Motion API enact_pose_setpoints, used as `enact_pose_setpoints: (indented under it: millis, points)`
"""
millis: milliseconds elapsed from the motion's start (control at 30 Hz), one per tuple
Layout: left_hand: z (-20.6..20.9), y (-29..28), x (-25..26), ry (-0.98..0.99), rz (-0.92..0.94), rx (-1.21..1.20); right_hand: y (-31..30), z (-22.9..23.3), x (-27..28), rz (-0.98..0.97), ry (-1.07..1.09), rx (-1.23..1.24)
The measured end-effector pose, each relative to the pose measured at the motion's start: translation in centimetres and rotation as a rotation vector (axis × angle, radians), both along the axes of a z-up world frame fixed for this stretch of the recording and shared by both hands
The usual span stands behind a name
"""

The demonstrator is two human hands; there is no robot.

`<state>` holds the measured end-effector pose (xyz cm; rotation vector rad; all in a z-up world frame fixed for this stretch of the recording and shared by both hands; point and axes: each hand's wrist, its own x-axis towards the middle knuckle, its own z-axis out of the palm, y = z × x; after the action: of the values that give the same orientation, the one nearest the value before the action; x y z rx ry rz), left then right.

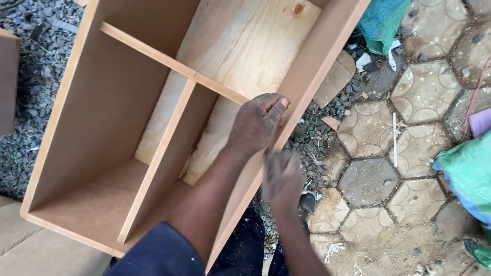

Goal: Sanding the edges and interior surfaces of a wooden shelf unit using a sanding block to smooth the wood.

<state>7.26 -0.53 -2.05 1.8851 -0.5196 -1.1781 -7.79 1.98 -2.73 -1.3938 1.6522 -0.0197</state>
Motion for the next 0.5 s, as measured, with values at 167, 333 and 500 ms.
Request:
enact_pose_setpoints:
  millis: [167,333,500]
  points:
    - [0.1,-1.1,2.5,0.085,-0.084,-0.033,-12.8,-1.3,4.3,0.099,-0.127,-0.376]
    - [-0.8,-3.2,3.1,0.055,-0.21,0.034,0.9,-1.6,-0.6,-0.133,-0.063,0.08]
    - [-0.7,-4.0,3.7,0.057,-0.247,0.111,-9.4,-2.1,4.1,0.038,0.009,-0.134]
